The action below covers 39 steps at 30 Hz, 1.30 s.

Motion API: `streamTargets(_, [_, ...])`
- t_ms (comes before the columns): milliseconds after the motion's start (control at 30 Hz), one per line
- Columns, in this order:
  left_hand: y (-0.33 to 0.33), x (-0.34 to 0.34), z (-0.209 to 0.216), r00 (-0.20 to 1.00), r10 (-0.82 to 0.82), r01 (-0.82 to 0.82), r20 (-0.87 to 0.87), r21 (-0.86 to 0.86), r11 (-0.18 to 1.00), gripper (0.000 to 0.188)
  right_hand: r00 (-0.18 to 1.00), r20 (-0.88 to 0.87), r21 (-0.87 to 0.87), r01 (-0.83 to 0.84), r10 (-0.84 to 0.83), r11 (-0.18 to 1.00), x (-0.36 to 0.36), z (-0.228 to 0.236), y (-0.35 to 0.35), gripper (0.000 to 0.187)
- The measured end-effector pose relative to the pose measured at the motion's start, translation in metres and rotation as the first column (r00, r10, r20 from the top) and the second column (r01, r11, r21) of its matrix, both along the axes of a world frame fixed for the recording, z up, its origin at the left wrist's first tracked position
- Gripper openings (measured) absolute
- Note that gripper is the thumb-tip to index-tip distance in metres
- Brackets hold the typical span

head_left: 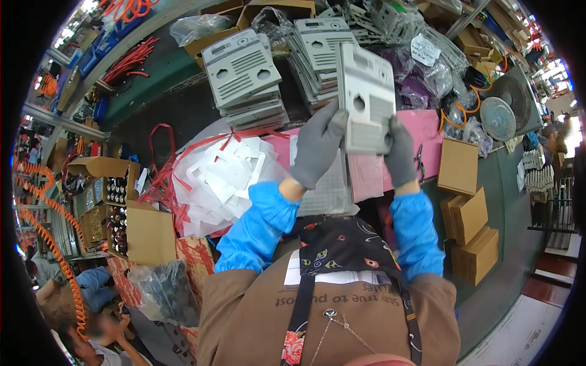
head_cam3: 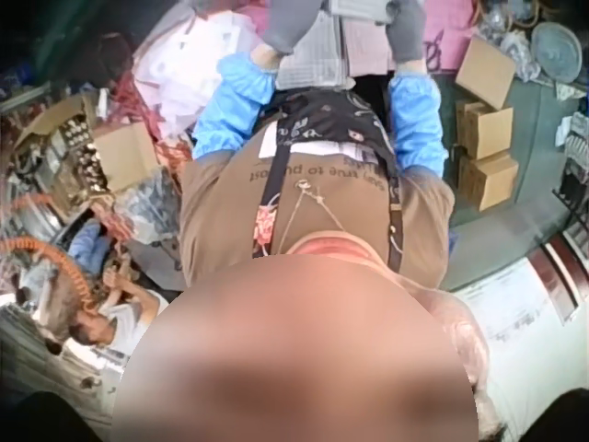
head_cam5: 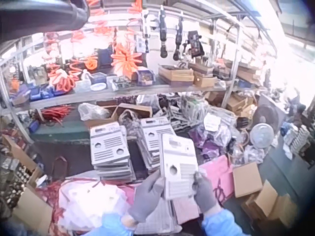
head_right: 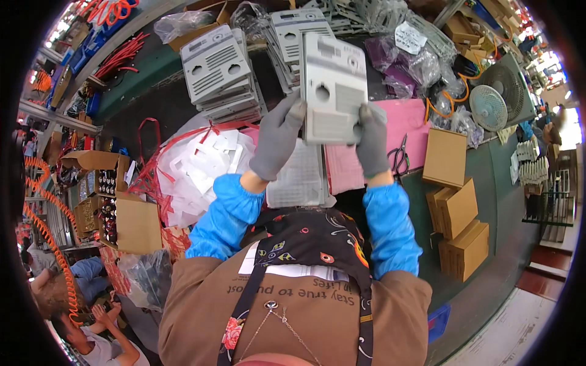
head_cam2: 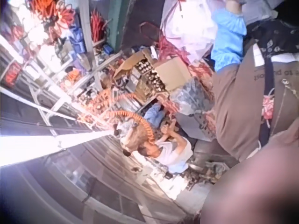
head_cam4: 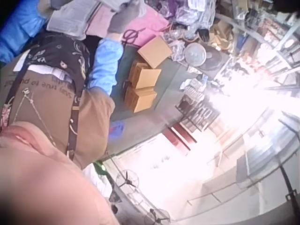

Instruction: The person places a grey electronic device into a white foam protective sleeve. They then pick up a cardboard box, open it, and place the foam-wrapped device inside. The person repeats this process with multiple devices, stacking the finished boxes on the table.

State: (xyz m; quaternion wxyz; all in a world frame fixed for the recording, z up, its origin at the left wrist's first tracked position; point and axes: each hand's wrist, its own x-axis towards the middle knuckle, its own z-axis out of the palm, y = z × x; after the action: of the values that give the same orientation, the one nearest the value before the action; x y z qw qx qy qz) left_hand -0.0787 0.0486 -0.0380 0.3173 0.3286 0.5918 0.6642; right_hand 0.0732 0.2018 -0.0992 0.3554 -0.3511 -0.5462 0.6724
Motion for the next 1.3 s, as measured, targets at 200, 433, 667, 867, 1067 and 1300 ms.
streamTargets(200, [-0.048,0.011,-0.057,0.984,0.1,-0.119,-0.149,-0.124,0.985,0.049,0.966,0.257,0.165,-0.037,-0.006,0.986,-0.127,0.059,0.109,0.036])
streamTargets(433, [-0.081,0.024,-0.07,0.98,0.198,-0.194,-0.022,-0.339,0.921,0.042,0.607,0.762,0.504,-0.336,-0.226,0.795,-0.179,0.036,0.19,0.055])
streamTargets(667, [-0.078,0.035,-0.082,0.956,0.021,-0.172,-0.293,-0.498,0.85,0.035,0.602,0.639,0.758,-0.387,-0.479,0.525,-0.106,0.026,0.232,0.052])
streamTargets(867, [-0.052,0.066,-0.116,0.561,-0.405,-0.034,-0.722,-0.509,0.86,0.051,0.274,0.923,0.38,-0.76,-0.27,0.528,-0.011,-0.113,0.211,0.057])
streamTargets(1067, [-0.038,0.068,-0.161,0.398,-0.428,-0.053,-0.811,-0.486,0.872,0.018,0.337,0.828,0.517,-0.767,-0.448,0.38,0.018,-0.186,0.174,0.052])
streamTargets(1300, [-0.053,0.061,-0.114,0.84,0.086,-0.331,-0.536,-0.379,0.864,0.015,0.305,0.843,0.45,-0.851,-0.443,0.27,0.013,-0.21,0.167,0.033])
